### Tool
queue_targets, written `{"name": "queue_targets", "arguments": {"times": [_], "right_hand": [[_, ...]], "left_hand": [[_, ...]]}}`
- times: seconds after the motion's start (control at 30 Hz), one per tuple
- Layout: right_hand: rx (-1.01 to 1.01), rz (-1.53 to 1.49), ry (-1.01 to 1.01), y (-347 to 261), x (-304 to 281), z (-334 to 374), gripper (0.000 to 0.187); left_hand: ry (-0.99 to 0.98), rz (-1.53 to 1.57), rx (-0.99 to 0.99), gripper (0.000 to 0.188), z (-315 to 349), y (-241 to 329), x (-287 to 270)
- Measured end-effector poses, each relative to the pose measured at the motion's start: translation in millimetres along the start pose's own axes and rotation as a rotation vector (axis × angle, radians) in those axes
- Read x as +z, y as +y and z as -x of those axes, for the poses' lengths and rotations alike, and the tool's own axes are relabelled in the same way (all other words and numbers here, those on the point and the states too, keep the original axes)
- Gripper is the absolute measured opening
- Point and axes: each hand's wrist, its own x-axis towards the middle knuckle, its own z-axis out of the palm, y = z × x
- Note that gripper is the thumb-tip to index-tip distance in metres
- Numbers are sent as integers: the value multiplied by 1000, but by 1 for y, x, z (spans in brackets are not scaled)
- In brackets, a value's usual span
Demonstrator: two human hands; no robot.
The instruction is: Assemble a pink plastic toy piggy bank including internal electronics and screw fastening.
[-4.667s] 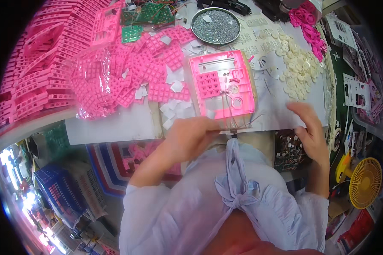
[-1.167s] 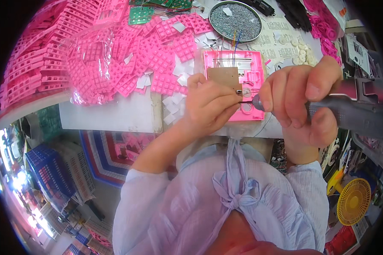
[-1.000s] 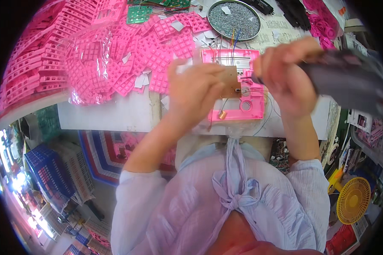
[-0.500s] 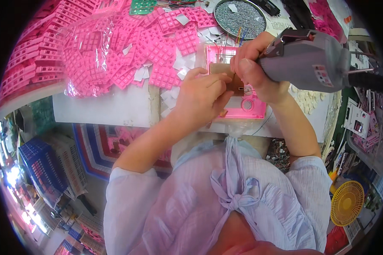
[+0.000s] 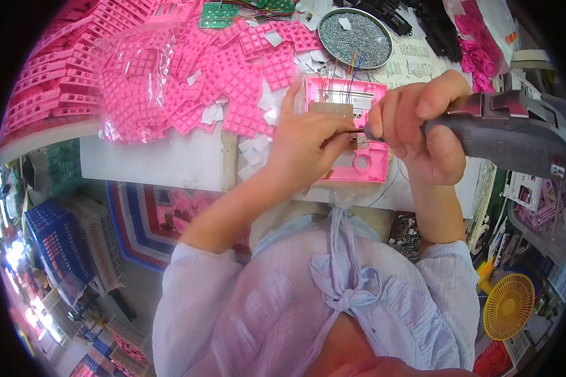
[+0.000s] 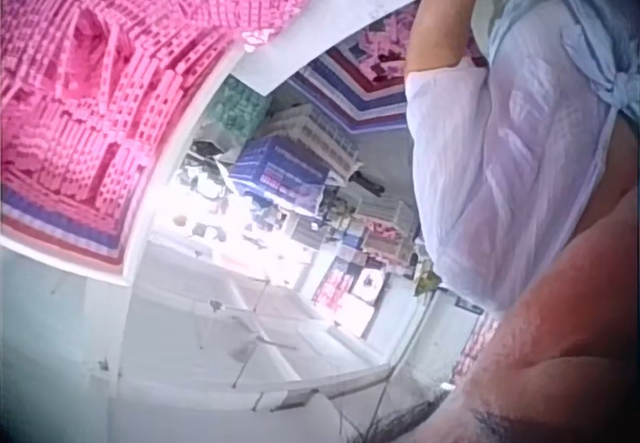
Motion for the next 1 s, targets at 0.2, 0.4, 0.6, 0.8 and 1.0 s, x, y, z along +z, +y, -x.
{"name": "queue_targets", "arguments": {"times": [0.2,0.4,0.6,0.8,1.0], "right_hand": [[-60,-73,133,-6,6,1,26],[-32,52,89,-3,-6,5,23],[67,-63,206,19,2,7,21],[198,-90,219,27,14,26,23],[183,-27,158,33,22,26,22]], "left_hand": [[141,-126,159,10,-12,-2,8],[-187,-282,205,14,-36,-1,-5],[-200,-346,-31,15,-161,-66,-19],[-295,-753,30,20,-183,-86,34],[-188,-698,64,22,-180,-84,28]]}}
